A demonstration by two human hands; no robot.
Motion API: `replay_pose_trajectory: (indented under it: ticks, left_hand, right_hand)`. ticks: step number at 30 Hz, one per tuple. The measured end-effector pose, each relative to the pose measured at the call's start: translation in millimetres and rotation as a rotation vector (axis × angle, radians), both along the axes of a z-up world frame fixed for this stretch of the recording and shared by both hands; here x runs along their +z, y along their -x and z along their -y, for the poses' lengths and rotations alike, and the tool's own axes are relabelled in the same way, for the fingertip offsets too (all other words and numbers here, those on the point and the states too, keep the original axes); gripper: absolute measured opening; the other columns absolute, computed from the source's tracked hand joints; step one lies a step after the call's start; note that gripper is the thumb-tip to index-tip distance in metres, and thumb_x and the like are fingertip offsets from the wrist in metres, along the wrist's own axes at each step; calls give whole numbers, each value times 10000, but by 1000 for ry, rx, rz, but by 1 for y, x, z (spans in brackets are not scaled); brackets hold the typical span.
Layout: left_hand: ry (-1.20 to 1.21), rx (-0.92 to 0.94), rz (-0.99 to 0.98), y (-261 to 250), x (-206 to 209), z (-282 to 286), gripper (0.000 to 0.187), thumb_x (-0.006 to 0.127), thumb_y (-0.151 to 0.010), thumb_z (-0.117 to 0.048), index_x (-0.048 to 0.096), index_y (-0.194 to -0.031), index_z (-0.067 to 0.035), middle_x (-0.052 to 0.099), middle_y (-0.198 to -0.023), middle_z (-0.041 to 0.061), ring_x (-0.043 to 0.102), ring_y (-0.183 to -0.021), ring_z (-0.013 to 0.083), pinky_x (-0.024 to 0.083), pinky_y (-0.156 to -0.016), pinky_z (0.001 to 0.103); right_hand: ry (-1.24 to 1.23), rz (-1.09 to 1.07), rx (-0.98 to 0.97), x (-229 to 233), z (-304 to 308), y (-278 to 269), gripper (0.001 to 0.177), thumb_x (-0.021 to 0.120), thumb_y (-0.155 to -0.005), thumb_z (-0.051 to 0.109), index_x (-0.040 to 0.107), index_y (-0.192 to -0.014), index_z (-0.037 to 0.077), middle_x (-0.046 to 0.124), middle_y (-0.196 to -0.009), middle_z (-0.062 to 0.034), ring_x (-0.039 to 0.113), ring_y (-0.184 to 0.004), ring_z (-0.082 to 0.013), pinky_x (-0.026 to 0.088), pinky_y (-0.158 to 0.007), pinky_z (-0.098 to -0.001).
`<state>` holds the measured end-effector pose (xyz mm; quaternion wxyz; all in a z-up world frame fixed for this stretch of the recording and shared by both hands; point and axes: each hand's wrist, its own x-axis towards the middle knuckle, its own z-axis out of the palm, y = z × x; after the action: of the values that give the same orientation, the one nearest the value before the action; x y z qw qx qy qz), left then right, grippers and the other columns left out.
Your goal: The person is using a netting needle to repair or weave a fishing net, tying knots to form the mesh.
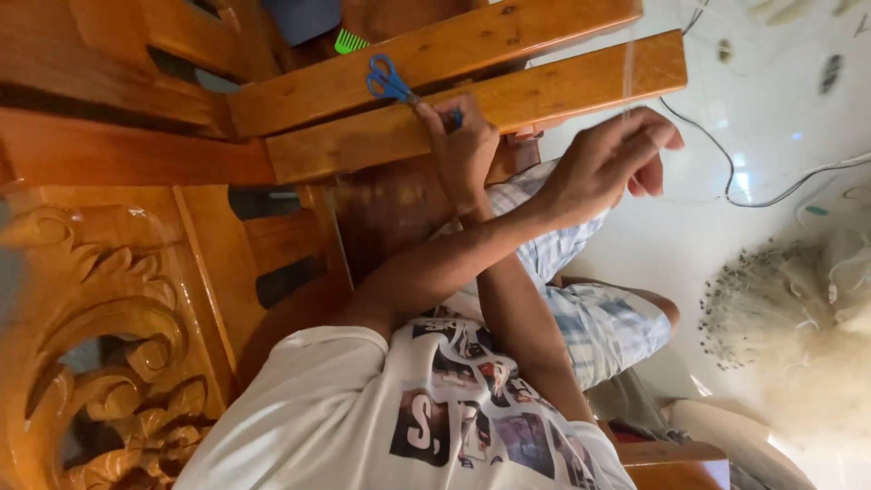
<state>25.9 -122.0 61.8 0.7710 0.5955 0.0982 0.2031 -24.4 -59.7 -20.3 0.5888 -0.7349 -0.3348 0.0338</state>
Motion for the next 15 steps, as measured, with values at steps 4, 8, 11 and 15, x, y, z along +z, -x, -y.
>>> replay_pose_trajectory:
  ticks: [4, 8, 11, 15]
  left_hand:
    - [55, -10, -25, 13, -15, -7, 397, 419, -949, -454, 577, -981, -91, 655, -698, 42, 615, -611, 104, 517, -540, 225]
    - [157, 56, 1, 17, -20, -14, 340, 478, -953, -421, 574, -991, -97, 692, -790, 84, 570, -544, 107, 465, -488, 206]
    - [186, 87, -69, 20, -13, -16, 330, 509, -937, -424, 588, -987, -108, 702, -784, 90, 569, -572, 86, 428, -507, 169]
    - [45, 123, -66, 26, 17, -23, 340, 485, -960, -399, 576, -998, -73, 687, -794, 91, 576, -555, 77, 426, -458, 152]
  right_hand:
    - [241, 170, 76, -6, -3, 13, 174, 633, -883, 401, 641, -930, 234, 644, -621, 21, 635, -525, -212, 420, -417, -361]
    - [344, 272, -4, -10, -5, 22, 276, 514, -903, 434, 615, -817, 192, 625, -672, -4, 601, -567, -248, 397, -412, -414]
    - [363, 76, -107, -15, 3, 23, 260, 499, -891, 339, 631, -808, 131, 632, -695, -65, 605, -624, -293, 408, -476, -442]
    - [272, -225, -200, -23, 13, 25, 248, 476, -871, 166, 663, -793, 22, 646, -738, -176, 614, -727, -373, 429, -591, -491]
